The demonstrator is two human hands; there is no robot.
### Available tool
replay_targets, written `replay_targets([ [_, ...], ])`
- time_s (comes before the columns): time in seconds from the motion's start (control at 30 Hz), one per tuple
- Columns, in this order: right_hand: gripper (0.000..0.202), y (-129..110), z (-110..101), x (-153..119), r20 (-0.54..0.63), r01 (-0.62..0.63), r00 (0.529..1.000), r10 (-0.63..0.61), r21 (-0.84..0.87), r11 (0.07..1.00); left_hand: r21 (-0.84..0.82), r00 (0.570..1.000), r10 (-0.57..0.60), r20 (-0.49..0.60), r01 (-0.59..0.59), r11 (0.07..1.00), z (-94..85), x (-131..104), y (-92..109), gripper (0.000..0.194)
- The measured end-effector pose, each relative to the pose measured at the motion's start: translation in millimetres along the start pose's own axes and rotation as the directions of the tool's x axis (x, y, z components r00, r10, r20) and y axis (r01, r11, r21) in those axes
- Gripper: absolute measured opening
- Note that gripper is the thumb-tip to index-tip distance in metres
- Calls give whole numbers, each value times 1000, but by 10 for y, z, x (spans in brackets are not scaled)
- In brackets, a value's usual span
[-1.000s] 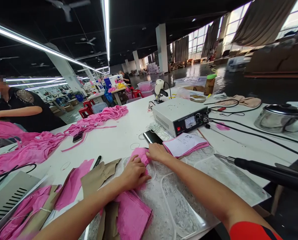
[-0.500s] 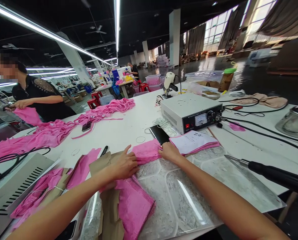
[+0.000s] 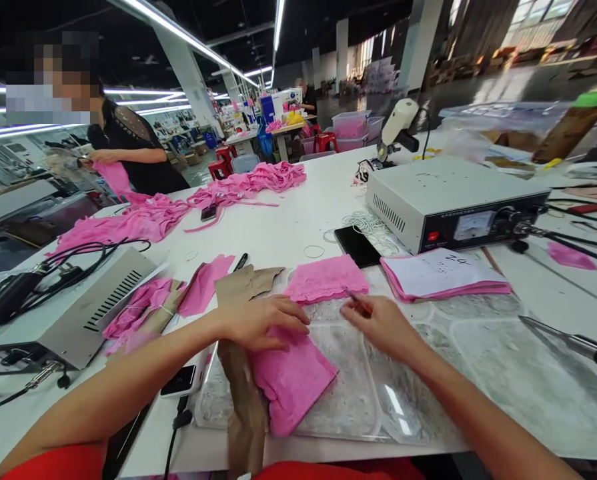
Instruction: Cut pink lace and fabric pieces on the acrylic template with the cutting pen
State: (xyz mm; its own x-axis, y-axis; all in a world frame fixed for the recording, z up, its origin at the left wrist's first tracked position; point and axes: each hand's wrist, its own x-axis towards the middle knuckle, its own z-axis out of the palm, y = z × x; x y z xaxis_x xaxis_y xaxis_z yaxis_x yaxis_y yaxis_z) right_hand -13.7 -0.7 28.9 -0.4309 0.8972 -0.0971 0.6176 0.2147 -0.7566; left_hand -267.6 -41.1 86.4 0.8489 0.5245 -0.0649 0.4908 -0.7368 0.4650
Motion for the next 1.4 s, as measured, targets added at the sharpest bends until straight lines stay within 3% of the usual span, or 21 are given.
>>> replay_targets([
  [0.07, 35, -135, 144, -255, 117, 36, 992, -46, 88, 995, 18, 999, -31, 33, 30, 999, 51, -94, 45, 38],
  [0.13, 32, -237, 297, -429, 181, 18, 983, -28, 58, 998, 31, 996, -82, 19, 81, 996, 99, -186, 40, 41],
  [0.3, 25, -209, 523, -534, 214, -14, 977, 13, 4, 1000, -91, 981, -165, -104, 156, 984, 29, -464, 58, 34],
  [0.37, 26, -143, 543, -519, 217, -7, 976, 4, 12, 1000, -172, 978, -171, -120, 149, 974, -60, -611, 171, 37],
  [0.43, 29, -91, 544, -501, 224, -4, 975, -3, 31, 1000, -194, 983, -173, -59, 159, 968, -107, -743, 333, 45],
  [0.5, 30, -66, 538, -493, 231, -3, 973, -9, 53, 999, -93, 981, -192, 42, 195, 976, -65, -828, 483, 49],
  [0.57, 30, -67, 531, -499, 226, 3, 974, -19, 73, 997, 93, 968, -238, 83, 230, 969, 63, -862, 565, 40],
  [0.67, 28, -89, 516, -511, 188, 31, 981, -40, 50, 998, 268, 959, -281, 19, 266, 926, 290, -874, 530, 9],
  [0.73, 27, -92, 492, -492, 181, 43, 982, -47, 30, 999, 274, 959, -278, -48, 281, 920, 365, -898, 449, 17],
  [0.83, 28, -83, 409, -401, 179, 38, 983, -42, 22, 999, 194, 936, -319, -149, 344, 919, 307, -981, 335, 21],
  [0.9, 28, -94, 330, -328, 147, 38, 988, -37, 0, 999, 108, 883, -413, -223, 443, 890, 197, -1055, 275, 20],
  [0.93, 29, -111, 293, -303, 125, 42, 991, -40, -15, 999, 63, 838, -474, -271, 507, 859, 138, -1093, 243, 20],
  [1.0, 30, -166, 245, -299, 81, 71, 994, -68, -34, 997, -30, 699, -597, -393, 639, 769, 35, -1161, 153, 17],
  [1.1, 30, -266, 276, -414, 7, 177, 984, -177, -27, 984, -129, 453, -727, -516, 798, 589, -44, -1220, -65, 18],
  [1.17, 29, -324, 360, -539, -9, 260, 966, -260, -17, 966, -135, 378, -768, -518, 850, 509, -48, -1209, -228, 18],
  [1.3, 27, -429, 578, -752, 150, 358, 924, -351, -17, 934, -97, 369, -759, -536, 866, 490, 1, -1066, -363, 20],
  [1.33, 28, -458, 628, -783, 198, 369, 914, -356, -36, 929, -79, 395, -736, -551, 853, 516, 16, -1020, -334, 25],
  [1.37, 29, -487, 673, -802, 238, 375, 906, -351, -66, 925, -51, 458, -693, -557, 814, 579, 34, -977, -284, 30],
  [1.4, 31, -516, 713, -811, 267, 376, 902, -338, -105, 921, -13, 557, -627, -544, 742, 670, 55, -940, -218, 33],
])
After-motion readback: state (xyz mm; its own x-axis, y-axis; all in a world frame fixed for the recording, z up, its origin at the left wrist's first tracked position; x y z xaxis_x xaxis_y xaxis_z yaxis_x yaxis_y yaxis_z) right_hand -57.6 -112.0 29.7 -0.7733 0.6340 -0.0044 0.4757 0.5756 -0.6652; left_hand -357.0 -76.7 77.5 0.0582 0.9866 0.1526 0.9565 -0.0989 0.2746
